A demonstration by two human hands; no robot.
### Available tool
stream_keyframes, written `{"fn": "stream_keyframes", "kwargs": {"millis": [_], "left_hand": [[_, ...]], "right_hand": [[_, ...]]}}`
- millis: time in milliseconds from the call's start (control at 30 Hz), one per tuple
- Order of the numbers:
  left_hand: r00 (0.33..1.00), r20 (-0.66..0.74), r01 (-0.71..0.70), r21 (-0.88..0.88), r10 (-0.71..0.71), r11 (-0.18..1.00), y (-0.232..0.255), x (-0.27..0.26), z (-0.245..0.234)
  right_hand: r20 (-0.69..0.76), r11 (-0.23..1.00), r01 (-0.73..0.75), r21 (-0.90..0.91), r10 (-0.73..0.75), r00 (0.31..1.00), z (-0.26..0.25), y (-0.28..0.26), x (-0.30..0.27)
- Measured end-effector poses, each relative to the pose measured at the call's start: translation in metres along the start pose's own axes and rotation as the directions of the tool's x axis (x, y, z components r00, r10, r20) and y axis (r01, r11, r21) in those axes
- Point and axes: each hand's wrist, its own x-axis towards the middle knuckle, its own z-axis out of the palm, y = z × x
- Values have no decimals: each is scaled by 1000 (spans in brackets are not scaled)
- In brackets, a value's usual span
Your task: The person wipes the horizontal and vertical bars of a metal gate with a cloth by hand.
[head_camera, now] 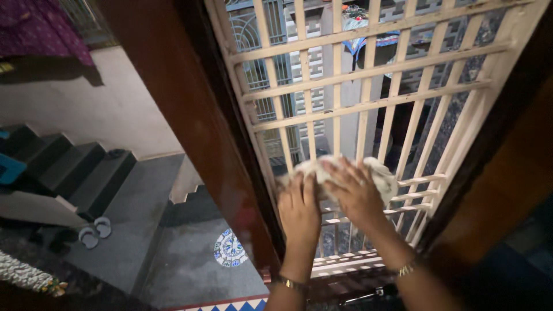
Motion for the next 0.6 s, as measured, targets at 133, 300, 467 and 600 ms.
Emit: {"fn": "stream_keyframes", "kwargs": {"millis": [133, 300, 467, 600], "left_hand": [[973, 222, 70, -17, -64, 997, 1, -22, -15], [980, 198, -32, -21, 35, 999, 8, 13, -46], [977, -31, -213, -69, 211, 975, 56, 89, -53], [951, -99, -300, -59, 294, 952, 72, 131, -30]], "right_hand": [[51, 1000, -3, -3, 3, 999, 0, -16, -29], [-224, 962, 131, -241, -186, 957, -44, 3, -14], [-343, 979, -81, -185, 13, 939, -98, 43, 38], [-257, 941, -64, -331, -25, 966, -94, 62, 69]]}}
